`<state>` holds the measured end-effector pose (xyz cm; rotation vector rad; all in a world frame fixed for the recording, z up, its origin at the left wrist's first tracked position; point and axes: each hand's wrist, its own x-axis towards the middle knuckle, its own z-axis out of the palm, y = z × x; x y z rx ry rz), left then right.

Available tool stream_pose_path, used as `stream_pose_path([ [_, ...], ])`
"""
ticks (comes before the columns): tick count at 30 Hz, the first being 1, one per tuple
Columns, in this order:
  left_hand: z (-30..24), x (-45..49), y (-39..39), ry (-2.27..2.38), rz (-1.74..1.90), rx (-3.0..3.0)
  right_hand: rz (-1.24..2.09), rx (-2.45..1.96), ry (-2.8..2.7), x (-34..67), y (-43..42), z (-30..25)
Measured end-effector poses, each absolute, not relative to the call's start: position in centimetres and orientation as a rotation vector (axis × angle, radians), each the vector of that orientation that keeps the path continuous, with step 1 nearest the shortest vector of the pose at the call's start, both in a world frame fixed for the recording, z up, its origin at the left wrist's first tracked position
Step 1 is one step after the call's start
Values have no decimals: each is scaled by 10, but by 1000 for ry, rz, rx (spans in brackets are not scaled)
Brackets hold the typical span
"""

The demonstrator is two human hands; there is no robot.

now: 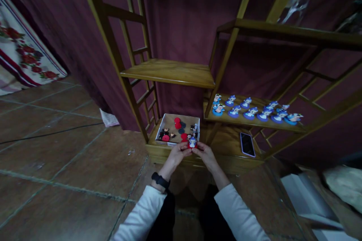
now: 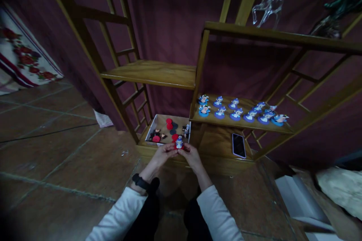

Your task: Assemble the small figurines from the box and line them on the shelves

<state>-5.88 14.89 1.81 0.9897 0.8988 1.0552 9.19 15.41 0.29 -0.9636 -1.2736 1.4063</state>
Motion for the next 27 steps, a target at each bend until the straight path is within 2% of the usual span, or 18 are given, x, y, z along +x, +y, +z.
stream_pose_path([
  [6,20,-54,75,1139,910,1596,1495,-1006,-1155,105,78,-10],
  [11,20,-47,39,1195,877,1779,1566,-978,-1040,111,44,-12],
  [22,15,-40,7,1511,791,2064,1582,-1005,-1083,111,37,-17],
  [27,16,-41,3,1484,741,2151,1600,-1004,-1121,115,38,-14],
])
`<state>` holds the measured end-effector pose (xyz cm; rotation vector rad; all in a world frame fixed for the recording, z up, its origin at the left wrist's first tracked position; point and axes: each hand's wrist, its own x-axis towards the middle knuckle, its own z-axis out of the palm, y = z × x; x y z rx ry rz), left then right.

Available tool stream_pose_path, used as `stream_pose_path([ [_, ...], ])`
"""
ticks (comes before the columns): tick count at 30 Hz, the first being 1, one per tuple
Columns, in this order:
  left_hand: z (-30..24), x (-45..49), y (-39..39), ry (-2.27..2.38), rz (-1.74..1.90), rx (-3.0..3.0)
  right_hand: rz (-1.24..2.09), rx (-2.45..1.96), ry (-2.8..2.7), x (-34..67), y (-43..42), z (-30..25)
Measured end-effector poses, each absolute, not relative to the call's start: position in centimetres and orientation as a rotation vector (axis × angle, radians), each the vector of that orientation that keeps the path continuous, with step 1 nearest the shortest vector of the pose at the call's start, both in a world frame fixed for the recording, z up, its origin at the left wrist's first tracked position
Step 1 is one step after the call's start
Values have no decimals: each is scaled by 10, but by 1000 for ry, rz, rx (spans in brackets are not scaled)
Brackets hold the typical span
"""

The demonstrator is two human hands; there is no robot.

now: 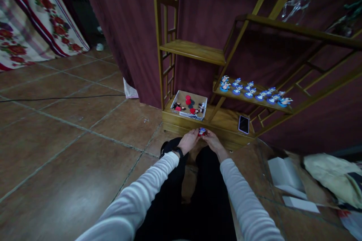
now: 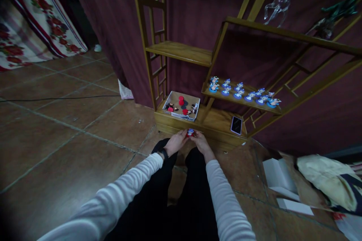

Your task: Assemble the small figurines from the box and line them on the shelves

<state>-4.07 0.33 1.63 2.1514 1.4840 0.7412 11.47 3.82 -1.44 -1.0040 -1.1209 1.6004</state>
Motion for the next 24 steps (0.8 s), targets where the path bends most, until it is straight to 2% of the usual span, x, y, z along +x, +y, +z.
stream_pose_path([
  [24,14,-43,14,1432,664,2521,1553,-974,-1130,118,36,-6],
])
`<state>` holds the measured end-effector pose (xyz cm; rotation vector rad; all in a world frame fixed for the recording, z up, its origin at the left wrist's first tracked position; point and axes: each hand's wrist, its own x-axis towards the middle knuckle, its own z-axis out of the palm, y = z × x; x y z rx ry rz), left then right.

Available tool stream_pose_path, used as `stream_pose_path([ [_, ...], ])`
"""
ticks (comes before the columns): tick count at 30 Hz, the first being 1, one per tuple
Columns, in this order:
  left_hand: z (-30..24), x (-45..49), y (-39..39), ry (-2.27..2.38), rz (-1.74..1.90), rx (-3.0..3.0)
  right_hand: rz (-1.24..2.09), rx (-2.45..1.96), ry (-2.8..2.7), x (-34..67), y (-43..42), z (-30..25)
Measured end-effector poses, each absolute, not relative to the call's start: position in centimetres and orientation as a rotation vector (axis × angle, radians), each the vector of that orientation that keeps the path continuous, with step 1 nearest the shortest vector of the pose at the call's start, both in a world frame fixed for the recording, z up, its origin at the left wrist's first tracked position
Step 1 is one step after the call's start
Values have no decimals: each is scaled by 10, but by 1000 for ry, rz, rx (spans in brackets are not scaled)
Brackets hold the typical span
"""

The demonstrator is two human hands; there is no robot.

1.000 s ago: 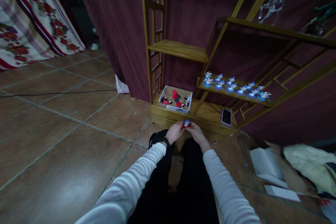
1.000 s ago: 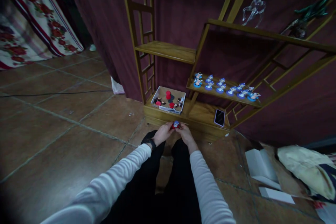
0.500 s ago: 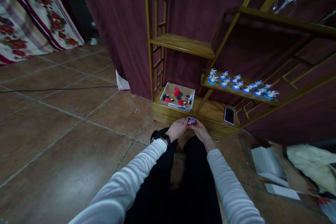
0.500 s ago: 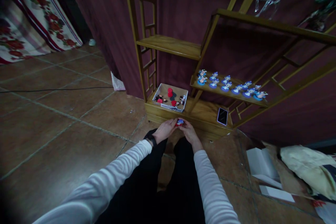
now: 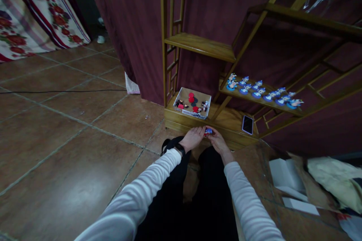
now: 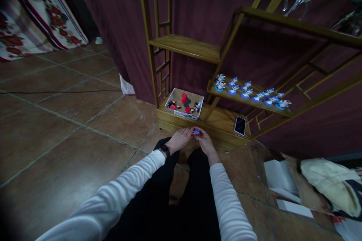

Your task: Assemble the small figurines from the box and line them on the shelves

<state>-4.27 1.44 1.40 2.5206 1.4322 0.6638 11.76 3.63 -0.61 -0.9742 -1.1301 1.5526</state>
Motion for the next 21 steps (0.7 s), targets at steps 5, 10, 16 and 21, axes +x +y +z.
stream_pose_path([
  [5,15,-43,13,1432,627,2551,1555,-987,-1117,118,36,-7],
  [10,13,-44,13,1421,644,2572,1552,-978,-1118,118,35,-8],
  [16,14,-43,11,1441,692,2432,1555,-991,-1108,115,35,-8],
  [21,15,-45,14,1402,814,2180,1586,-974,-1058,113,35,-3],
])
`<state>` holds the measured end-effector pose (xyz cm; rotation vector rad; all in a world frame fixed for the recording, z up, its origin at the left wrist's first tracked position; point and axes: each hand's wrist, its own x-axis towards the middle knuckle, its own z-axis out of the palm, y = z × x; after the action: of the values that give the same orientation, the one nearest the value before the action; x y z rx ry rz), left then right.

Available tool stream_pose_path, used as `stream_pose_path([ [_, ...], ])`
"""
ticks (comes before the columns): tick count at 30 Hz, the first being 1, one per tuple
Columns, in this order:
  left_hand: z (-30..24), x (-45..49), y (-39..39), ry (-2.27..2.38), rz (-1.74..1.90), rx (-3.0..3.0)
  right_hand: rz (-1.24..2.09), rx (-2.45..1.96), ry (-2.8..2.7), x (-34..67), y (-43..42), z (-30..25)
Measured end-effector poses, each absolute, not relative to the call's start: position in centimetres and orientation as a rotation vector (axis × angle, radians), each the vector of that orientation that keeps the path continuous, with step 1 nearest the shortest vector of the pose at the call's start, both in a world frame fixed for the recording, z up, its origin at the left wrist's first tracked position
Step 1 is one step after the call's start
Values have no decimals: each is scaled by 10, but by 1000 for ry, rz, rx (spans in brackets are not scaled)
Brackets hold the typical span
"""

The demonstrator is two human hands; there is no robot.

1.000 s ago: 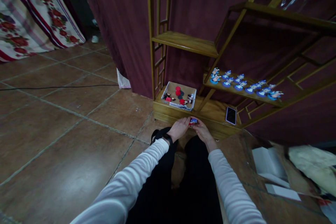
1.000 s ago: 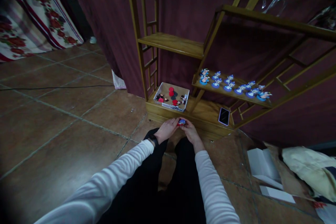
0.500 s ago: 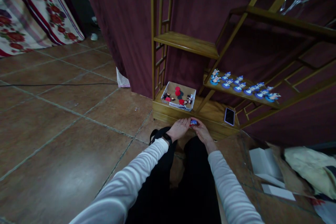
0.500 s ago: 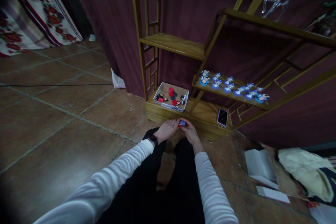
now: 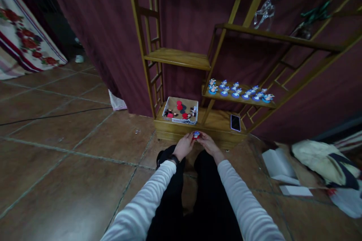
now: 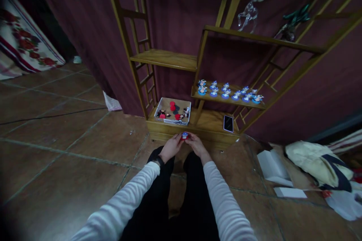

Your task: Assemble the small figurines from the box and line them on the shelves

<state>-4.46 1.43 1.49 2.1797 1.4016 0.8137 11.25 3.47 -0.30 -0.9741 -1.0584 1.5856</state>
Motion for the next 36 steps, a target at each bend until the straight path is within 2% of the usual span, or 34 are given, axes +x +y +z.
stream_pose_path([
  [9,5,-45,28,1264,1021,1788,1575,-993,-1059,111,34,-2],
  [19,-5,-49,47,982,997,1143,1541,-976,-1140,107,39,-9],
  [36,-8,-46,46,1059,1086,962,1612,-983,-996,100,42,-14],
])
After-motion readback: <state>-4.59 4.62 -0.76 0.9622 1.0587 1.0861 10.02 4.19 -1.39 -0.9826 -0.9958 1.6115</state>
